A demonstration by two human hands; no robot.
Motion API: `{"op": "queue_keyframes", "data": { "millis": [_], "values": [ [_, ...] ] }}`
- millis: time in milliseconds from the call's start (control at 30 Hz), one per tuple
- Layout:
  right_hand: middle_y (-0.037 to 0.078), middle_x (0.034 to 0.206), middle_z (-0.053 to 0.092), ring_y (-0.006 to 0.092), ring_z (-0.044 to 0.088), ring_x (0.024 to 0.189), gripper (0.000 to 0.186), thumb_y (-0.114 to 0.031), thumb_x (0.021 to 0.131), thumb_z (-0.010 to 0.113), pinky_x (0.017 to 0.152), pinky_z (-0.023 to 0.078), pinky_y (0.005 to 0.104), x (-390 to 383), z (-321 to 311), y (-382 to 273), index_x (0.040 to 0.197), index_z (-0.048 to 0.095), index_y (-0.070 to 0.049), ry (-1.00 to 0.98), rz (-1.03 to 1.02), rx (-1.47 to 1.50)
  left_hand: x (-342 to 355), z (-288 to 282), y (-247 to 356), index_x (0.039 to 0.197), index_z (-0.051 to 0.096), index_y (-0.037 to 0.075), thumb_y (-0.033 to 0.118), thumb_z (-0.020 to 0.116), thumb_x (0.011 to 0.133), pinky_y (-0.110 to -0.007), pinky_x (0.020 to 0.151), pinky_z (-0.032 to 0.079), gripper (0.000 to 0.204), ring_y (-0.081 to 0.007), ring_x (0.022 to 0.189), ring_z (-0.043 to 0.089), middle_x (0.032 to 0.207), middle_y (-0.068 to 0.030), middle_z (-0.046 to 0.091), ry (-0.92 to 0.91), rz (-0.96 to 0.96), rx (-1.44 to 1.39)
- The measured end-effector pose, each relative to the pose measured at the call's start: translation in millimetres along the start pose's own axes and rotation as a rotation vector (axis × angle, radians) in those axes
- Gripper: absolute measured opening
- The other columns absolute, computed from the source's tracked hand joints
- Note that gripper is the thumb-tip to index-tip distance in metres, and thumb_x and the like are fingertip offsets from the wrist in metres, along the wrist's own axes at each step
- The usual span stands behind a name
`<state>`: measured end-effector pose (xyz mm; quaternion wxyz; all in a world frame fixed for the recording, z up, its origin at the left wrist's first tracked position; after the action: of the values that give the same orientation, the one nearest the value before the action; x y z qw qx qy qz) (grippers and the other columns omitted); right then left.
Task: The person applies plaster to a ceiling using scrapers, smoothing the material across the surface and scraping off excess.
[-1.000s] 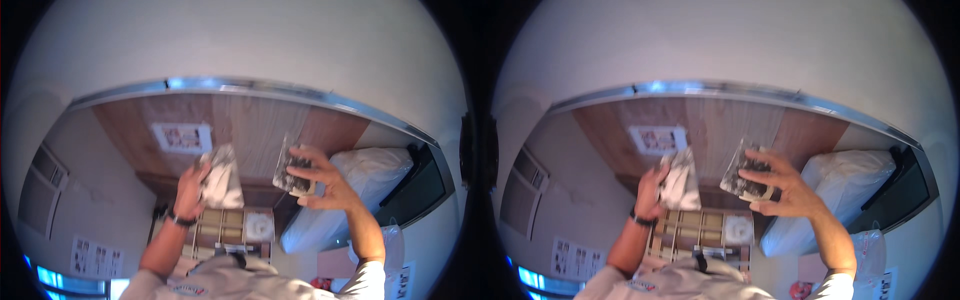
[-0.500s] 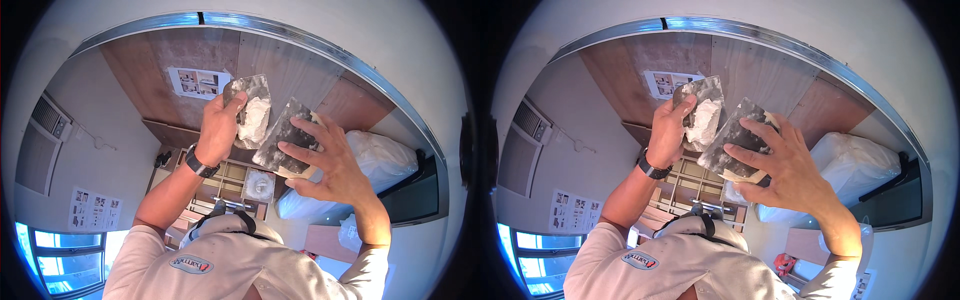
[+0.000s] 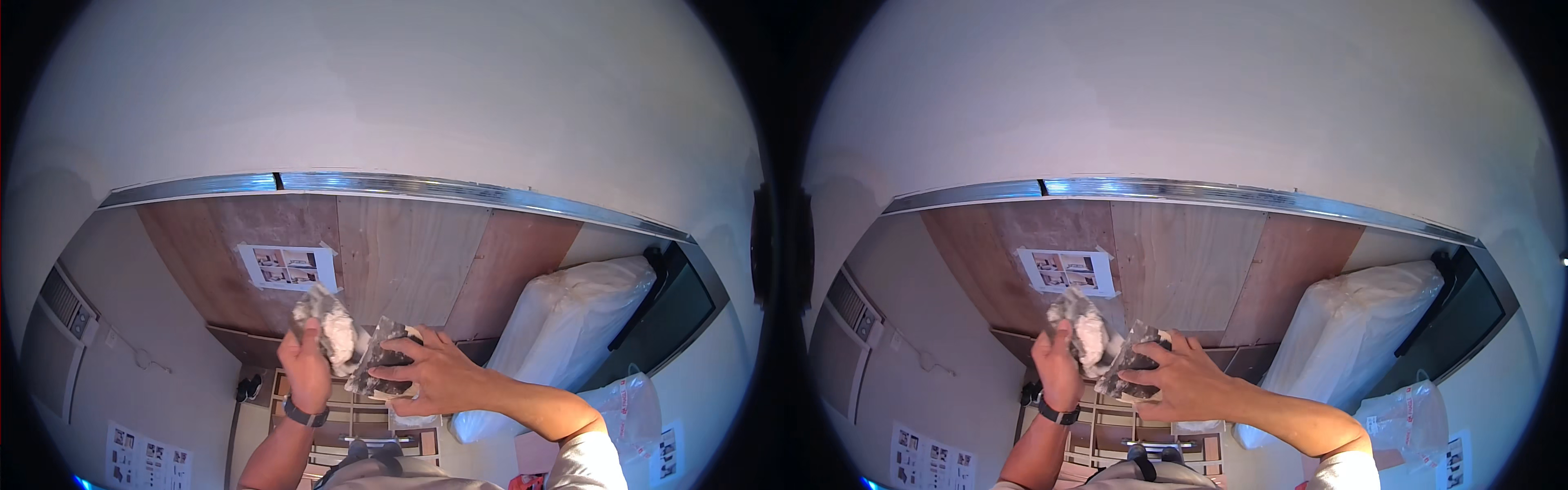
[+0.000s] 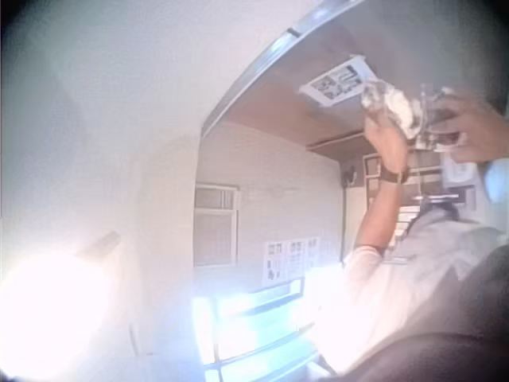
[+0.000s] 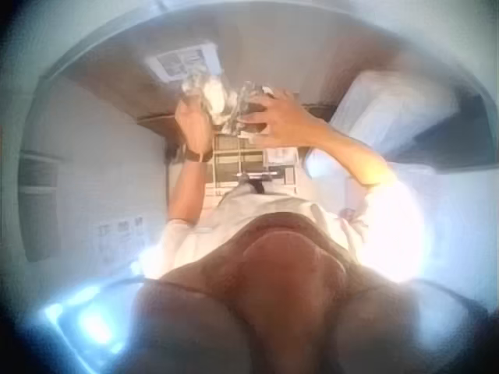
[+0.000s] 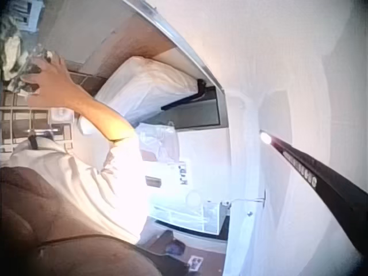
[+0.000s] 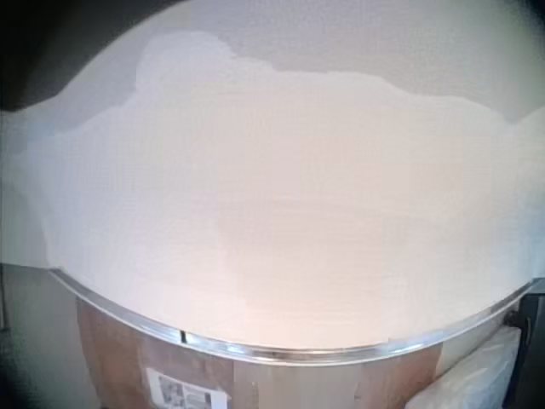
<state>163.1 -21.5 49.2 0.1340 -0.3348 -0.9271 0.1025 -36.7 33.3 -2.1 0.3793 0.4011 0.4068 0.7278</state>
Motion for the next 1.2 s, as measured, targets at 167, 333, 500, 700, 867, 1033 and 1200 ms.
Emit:
{"op": "queue_keyframes", "data": {
  "millis": [167, 333, 500, 700, 867, 1033, 1200],
  "values": [
    [0.019, 0.152, 0.052, 0.0316, 0.055, 0.136, 0.076, -0.051, 0.095, 0.066, 0.111, 0.045, 0.0469, -26, 78, 76, 0.156, 0.047, -0.011, -0.070, 0.335, 1.372, 12, -49, 16, 0.125, 0.064, -0.004, 0.015, 0.060, 0.106, -0.033, 0.087, 0.057, 0.027, -0.0170, 0.097, 0.070, 0.114, -0.0099, 0.072, 0.134, -0.019, -0.296],
    [0.025, 0.151, 0.051, 0.0426, 0.057, 0.133, 0.084, -0.051, 0.098, 0.062, 0.110, 0.047, 0.0538, -30, 52, 75, 0.160, 0.033, -0.003, 0.141, 0.086, 2.271, -10, -125, -20, 0.128, 0.060, -0.003, 0.017, 0.056, 0.107, -0.040, 0.096, 0.057, 0.030, -0.0243, 0.109, 0.069, 0.122, -0.0139, 0.069, 0.169, -0.221, -0.380],
    [0.024, 0.153, 0.049, 0.0447, 0.054, 0.135, 0.084, -0.047, 0.095, 0.067, 0.113, 0.043, 0.0535, -26, -31, 138, 0.160, 0.036, -0.004, 0.586, -0.027, 1.755, -59, -190, -52, 0.145, 0.051, 0.004, 0.023, 0.055, 0.108, -0.050, 0.109, 0.049, 0.043, -0.0316, 0.127, 0.060, 0.140, -0.0152, 0.061, 0.283, -0.405, -0.362],
    [0.014, 0.162, 0.041, 0.0475, 0.038, 0.144, 0.063, -0.025, 0.072, 0.084, 0.116, 0.035, 0.0598, 4, -189, 77, 0.134, 0.071, -0.022, 0.842, -0.002, -0.609, -74, -226, -91, 0.128, 0.061, -0.002, 0.017, 0.054, 0.106, -0.041, 0.098, 0.059, 0.030, -0.0264, 0.109, 0.071, 0.122, -0.0133, 0.071, 0.389, -0.376, -0.395],
    [0.003, 0.162, 0.041, 0.0542, 0.032, 0.142, 0.041, -0.024, 0.071, 0.084, 0.116, 0.033, 0.0621, 91, -206, 63, 0.111, 0.081, -0.025, 0.705, -0.193, -1.078, -68, -207, -85, 0.127, 0.061, -0.004, 0.017, 0.055, 0.106, -0.040, 0.095, 0.060, 0.030, -0.0260, 0.107, 0.071, 0.119, -0.0133, 0.071, 0.395, -0.345, -0.407],
    [0.006, 0.151, 0.053, 0.0528, 0.038, 0.142, 0.027, -0.024, 0.086, 0.074, 0.118, 0.030, 0.0630, 149, -195, 51, 0.111, 0.081, -0.022, 0.619, -0.298, -1.242, -76, -207, -90, 0.126, 0.061, -0.004, 0.017, 0.056, 0.106, -0.042, 0.093, 0.061, 0.030, -0.0269, 0.104, 0.072, 0.119, -0.0139, 0.071, 0.445, -0.366, -0.504],
    [0.008, 0.149, 0.056, 0.0552, 0.040, 0.140, 0.025, -0.024, 0.095, 0.067, 0.117, 0.030, 0.0644, 168, -191, 52, 0.115, 0.080, -0.018, 0.589, -0.261, -1.373, -80, -218, -97, 0.128, 0.061, -0.004, 0.018, 0.055, 0.106, -0.042, 0.094, 0.060, 0.031, -0.0271, 0.105, 0.072, 0.118, -0.0135, 0.071, 0.460, -0.388, -0.467]
  ]
}}
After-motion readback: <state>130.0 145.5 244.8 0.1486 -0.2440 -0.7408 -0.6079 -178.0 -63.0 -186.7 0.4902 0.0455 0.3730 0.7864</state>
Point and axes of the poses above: each hand's wrist, its own x-axis towards the middle knuckle, its own z-axis out of the palm, y = z × x, the point moved 10 cm from there along x, towards the middle knuckle
